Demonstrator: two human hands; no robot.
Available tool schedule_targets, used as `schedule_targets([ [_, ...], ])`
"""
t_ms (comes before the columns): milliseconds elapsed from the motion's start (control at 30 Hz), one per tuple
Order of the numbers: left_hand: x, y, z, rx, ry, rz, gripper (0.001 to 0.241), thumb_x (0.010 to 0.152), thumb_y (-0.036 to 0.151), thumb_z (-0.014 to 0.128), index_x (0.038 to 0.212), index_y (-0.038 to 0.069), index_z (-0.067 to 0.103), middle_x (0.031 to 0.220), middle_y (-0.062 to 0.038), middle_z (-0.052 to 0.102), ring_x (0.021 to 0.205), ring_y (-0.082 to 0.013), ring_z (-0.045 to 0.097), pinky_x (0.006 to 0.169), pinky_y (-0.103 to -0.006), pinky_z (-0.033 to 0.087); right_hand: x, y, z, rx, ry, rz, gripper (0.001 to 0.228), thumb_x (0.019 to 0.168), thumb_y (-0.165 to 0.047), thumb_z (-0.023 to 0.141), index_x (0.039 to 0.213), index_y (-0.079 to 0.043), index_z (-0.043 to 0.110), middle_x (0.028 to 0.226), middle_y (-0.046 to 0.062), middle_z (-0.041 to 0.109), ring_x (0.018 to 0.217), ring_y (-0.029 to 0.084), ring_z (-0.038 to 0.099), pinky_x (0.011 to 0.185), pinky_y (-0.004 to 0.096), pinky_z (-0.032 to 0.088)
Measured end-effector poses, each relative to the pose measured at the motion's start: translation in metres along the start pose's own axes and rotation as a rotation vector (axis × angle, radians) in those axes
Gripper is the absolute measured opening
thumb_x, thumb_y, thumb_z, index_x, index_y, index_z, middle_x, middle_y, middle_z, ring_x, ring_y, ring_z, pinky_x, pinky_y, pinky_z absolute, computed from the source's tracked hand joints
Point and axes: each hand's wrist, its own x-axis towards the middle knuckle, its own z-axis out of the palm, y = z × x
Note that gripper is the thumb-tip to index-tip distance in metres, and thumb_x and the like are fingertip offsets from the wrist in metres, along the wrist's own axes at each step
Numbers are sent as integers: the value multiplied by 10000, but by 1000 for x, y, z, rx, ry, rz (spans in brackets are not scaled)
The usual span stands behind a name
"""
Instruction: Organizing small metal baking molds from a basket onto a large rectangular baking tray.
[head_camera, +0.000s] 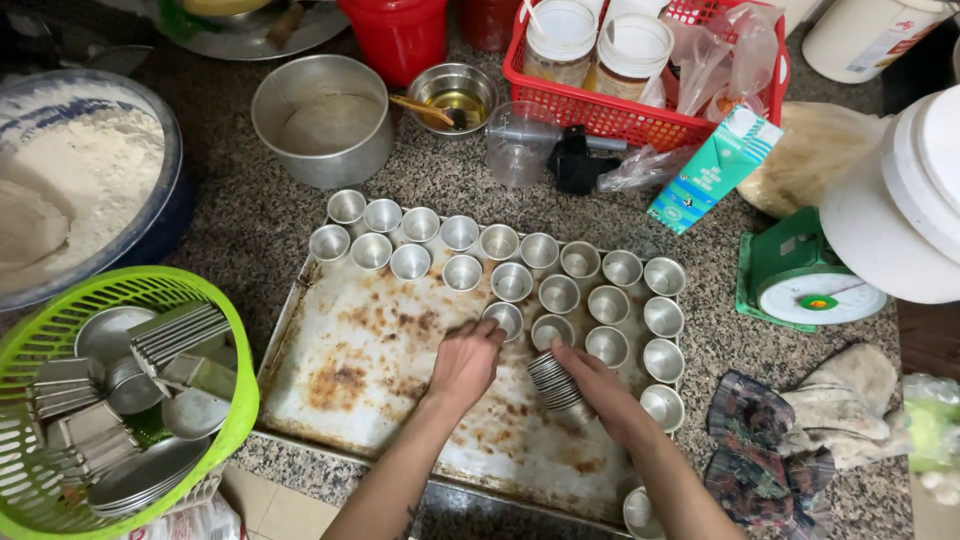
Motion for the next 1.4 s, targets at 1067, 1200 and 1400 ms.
schedule_targets([
  [1067,-49,9,-92,-853,-67,-307,121,741,179,786,859,162,805,749,-79,773,667,-185,726,556,-340,583,49,9,25,-364,-227,-423,264,842,-313,830,952,-74,805,777,99,753,806,201,704,762,335,564],
  [1200,-49,-11,-57,-870,-11,-380,231,748,156,795,976,119,793,768,-136,754,684,-262,736,580,-357,612,43,7,28,-379,-265,-435,395,858,-413,819,1051,-69,814,818,163,790,767,270,755,761,390,577],
  [1400,-38,-53,-43,-397,-53,-419,177,901,299,683,1037,241,779,979,-74,789,897,-351,744,787,-485,607,68,25,25,-248,-202,-319,549,930,-501,708,1172,-12,767,1085,264,764,1079,402,721,938,491,539],
])
